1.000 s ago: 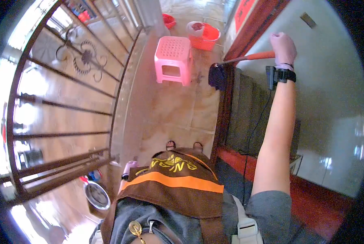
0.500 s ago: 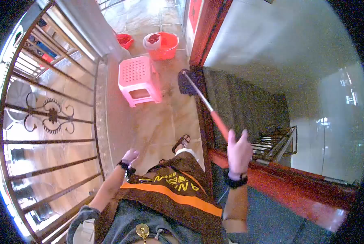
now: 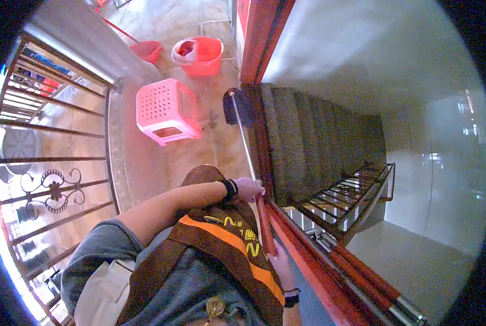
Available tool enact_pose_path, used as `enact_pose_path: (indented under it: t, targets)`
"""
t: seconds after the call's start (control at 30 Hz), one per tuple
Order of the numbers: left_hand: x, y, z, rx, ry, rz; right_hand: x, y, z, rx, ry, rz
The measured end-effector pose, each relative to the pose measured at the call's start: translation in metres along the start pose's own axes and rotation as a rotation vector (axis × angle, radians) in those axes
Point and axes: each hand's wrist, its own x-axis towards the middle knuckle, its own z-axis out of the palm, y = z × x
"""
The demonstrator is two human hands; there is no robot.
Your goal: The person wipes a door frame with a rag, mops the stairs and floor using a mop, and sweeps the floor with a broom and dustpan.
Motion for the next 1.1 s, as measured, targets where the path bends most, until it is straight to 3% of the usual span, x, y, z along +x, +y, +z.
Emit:
enact_pose_path:
  t: [0.03, 0.2, 0.37, 0.47, 0.57, 0.6, 0.63, 0.67, 0.7, 0.73, 0.8, 0.97, 1.03, 1.1]
  targets:
    - [0.009, -0.008, 0.003, 0.022, -0.002, 0.01, 0.008, 0.012, 0.0, -0.059, -0.008, -0.015]
    - [0.023, -0.064, -0.029, -0.022, 0.115, -0.054, 0.063, -0.072, 0.001, -0.108, 0.044, 0.056]
    - [0.034, -0.165, -0.097, -0.173, 0.246, 0.011, 0.157, -0.206, 0.007, -0.168, 0.141, 0.118]
    - [0.029, -0.23, -0.142, -0.276, 0.288, 0.039, 0.22, -0.232, 0.022, -0.129, 0.135, -0.034]
    - [0.031, -0.308, -0.178, -0.283, 0.368, 0.086, 0.284, -0.302, 0.046, 0.116, 0.126, 0.271]
    - [0.035, -0.338, -0.189, -0.262, 0.377, 0.069, 0.311, -0.312, 0.057, 0.086, 0.175, 0.171]
    - [0.041, -0.371, -0.192, -0.7, 0.464, 0.036, 0.339, -0.316, 0.068, 0.055, 0.225, 0.07]
    - [0.046, -0.407, -0.195, -0.758, 0.464, -0.008, 0.365, -0.32, 0.078, 0.037, 0.247, 0.073]
    - [0.042, -0.421, -0.217, -0.522, 0.408, -0.121, 0.387, -0.323, 0.085, 0.02, 0.268, 0.08]
    - [0.035, -0.423, -0.244, -0.078, 0.239, -0.291, 0.406, -0.324, 0.09, 0.063, 0.273, 0.054]
    - [0.032, -0.424, -0.279, 0.194, 0.147, -0.414, 0.425, -0.326, 0.099, 0.089, 0.284, 0.061]
    - [0.026, -0.414, -0.273, 0.492, 0.424, -0.273, 0.371, -0.33, 0.097, 0.092, 0.332, 0.107]
    - [0.03, -0.405, -0.262, 0.409, 0.159, -0.215, 0.318, -0.321, 0.099, 0.165, 0.326, 0.124]
    - [0.032, -0.382, -0.24, 0.396, 0.003, -0.085, 0.258, -0.303, 0.101, 0.376, 0.281, 0.315]
